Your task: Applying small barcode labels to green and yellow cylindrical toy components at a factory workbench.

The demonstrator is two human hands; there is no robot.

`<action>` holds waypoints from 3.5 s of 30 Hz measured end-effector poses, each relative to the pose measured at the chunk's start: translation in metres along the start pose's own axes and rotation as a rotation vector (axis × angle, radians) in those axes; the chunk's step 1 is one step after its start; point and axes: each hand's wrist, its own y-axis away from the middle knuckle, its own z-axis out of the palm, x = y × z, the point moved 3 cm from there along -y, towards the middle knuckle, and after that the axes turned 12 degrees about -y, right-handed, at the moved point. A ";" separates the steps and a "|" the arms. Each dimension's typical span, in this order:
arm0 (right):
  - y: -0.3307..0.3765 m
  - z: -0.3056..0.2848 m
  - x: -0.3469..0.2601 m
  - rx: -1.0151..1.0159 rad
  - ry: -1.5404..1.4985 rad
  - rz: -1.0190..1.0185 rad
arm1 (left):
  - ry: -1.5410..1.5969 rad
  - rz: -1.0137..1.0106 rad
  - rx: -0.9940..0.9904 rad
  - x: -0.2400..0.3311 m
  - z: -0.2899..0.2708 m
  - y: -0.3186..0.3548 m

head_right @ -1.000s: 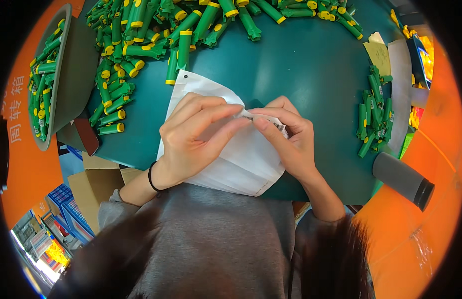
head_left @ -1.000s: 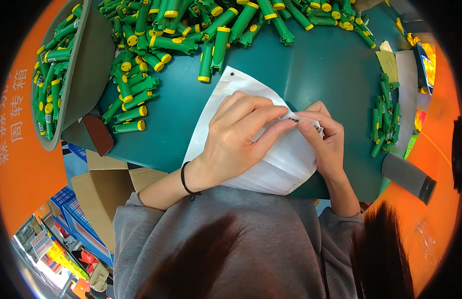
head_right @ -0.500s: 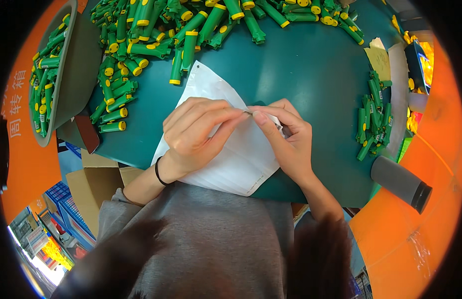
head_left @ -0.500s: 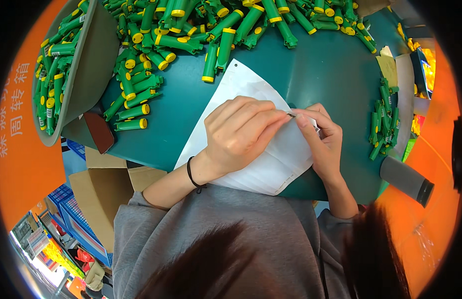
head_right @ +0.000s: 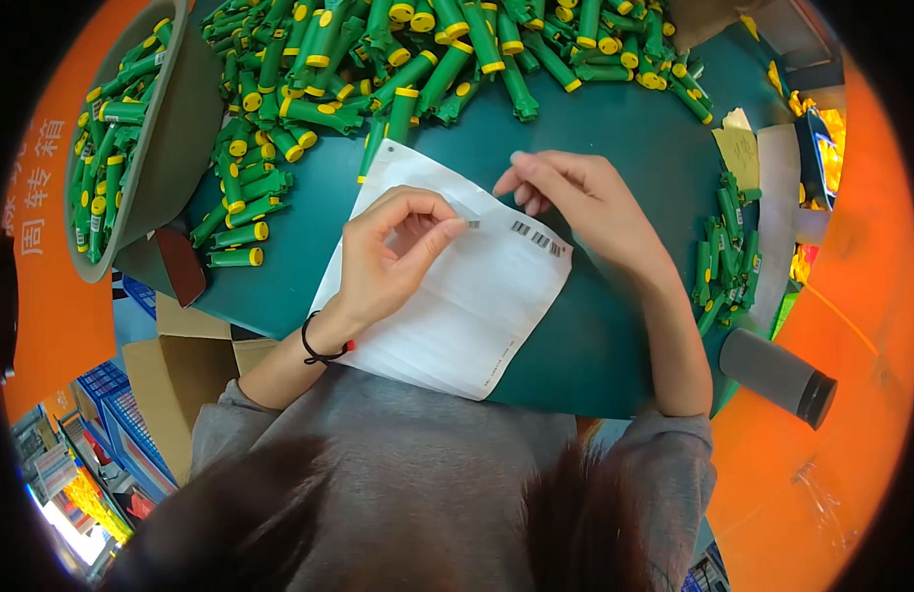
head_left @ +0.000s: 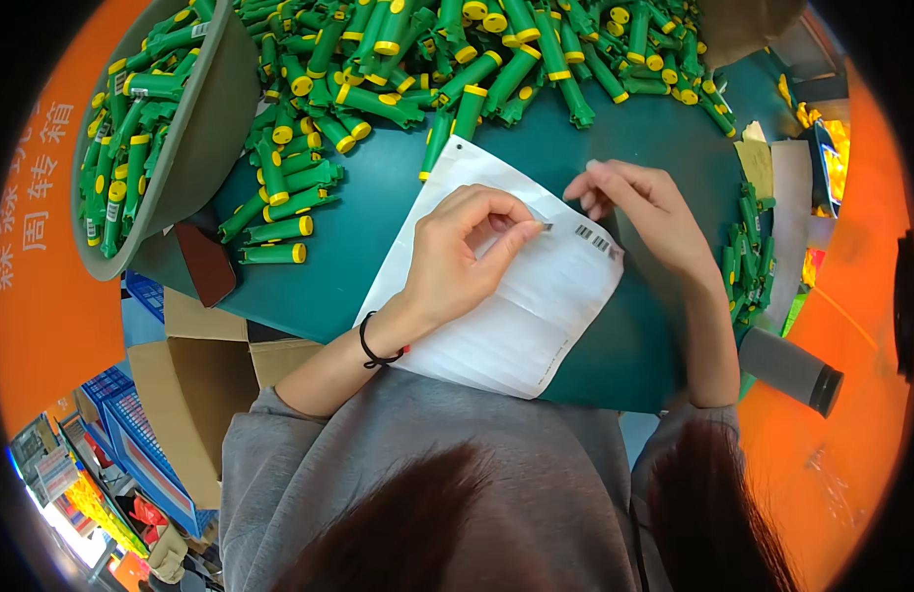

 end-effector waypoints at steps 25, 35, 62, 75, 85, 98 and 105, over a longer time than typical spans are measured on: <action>0.045 0.037 -0.001 0.051 0.607 -0.439 | 0.074 0.171 0.013 0.027 -0.001 0.002; 0.075 0.030 0.043 0.325 -0.329 -0.412 | -0.039 0.219 -0.024 0.053 -0.004 -0.002; 0.087 0.030 0.036 0.295 -0.138 -0.584 | 0.103 0.005 -0.133 0.061 0.021 -0.007; 0.068 0.024 0.030 0.401 0.173 -0.358 | -0.022 -0.114 -0.275 0.036 -0.015 -0.019; 0.078 0.005 0.059 0.354 0.555 -0.159 | -1.313 0.283 1.003 0.069 -0.293 -0.075; 0.062 0.025 0.053 0.320 -0.467 -0.020 | -0.477 0.471 0.058 0.034 0.008 -0.007; 0.064 0.034 0.074 0.285 -0.803 0.158 | -0.503 0.399 0.156 0.030 0.020 0.006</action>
